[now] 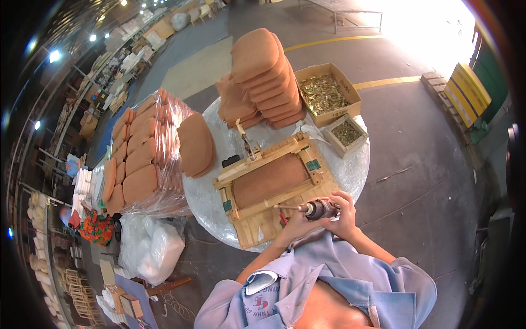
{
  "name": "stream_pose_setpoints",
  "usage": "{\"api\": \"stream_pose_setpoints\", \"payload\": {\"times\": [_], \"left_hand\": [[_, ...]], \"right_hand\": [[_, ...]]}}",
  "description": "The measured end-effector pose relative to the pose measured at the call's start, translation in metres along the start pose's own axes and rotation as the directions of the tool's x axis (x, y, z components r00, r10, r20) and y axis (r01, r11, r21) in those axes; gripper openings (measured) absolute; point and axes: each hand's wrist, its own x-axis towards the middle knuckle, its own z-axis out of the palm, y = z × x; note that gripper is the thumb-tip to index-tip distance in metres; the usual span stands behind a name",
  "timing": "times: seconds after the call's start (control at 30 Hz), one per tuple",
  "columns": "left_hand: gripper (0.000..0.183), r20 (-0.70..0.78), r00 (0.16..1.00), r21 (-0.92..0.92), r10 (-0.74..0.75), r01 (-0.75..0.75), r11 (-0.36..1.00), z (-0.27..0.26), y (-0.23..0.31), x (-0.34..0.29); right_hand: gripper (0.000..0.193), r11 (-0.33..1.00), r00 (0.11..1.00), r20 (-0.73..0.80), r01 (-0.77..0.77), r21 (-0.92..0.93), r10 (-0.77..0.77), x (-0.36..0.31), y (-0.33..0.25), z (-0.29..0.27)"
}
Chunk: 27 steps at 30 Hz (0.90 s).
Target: The person places a brown cushion into a wooden jig, secures it with clamps, and uses a pneumatic drill to fasten screws. The person repeats this process for multiple cushions, removing and replacing them as needed.
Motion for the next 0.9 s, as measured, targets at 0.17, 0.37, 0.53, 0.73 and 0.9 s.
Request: {"api": "stream_pose_setpoints", "payload": {"times": [0.17, 0.37, 0.53, 0.73, 0.9], "left_hand": [[0.061, 0.049, 0.999, 0.03, 0.017, -0.018, 0.999, -0.008, 0.026, -0.012], [0.062, 0.1, 0.993, -0.034, 0.06, -0.057, 0.998, -0.017, 0.03, -0.027], [0.063, 0.123, 0.982, -0.124, 0.146, -0.131, 0.984, -0.01, 0.042, -0.03], [0.061, 0.119, 0.97, -0.068, 0.212, -0.205, 0.976, -0.009, 0.049, -0.031], [0.06, 0.183, 0.949, -0.073, 0.255, -0.245, 0.967, -0.016, 0.053, -0.03]], "right_hand": [[0.094, 0.985, 0.985, 0.022, 0.17, -0.008, -0.17, 0.003, -0.006, 0.0], [0.086, 0.952, 0.951, 0.047, 0.303, 0.045, -0.305, 0.001, -0.013, 0.001], [0.079, 0.925, 0.924, 0.047, 0.38, 0.012, -0.38, 0.015, -0.033, -0.009], [0.074, 0.915, 0.913, -0.075, 0.403, 0.03, -0.4, 0.025, -0.043, -0.002], [0.074, 0.912, 0.913, -0.059, 0.406, 0.047, -0.404, 0.021, -0.043, 0.001]]}}
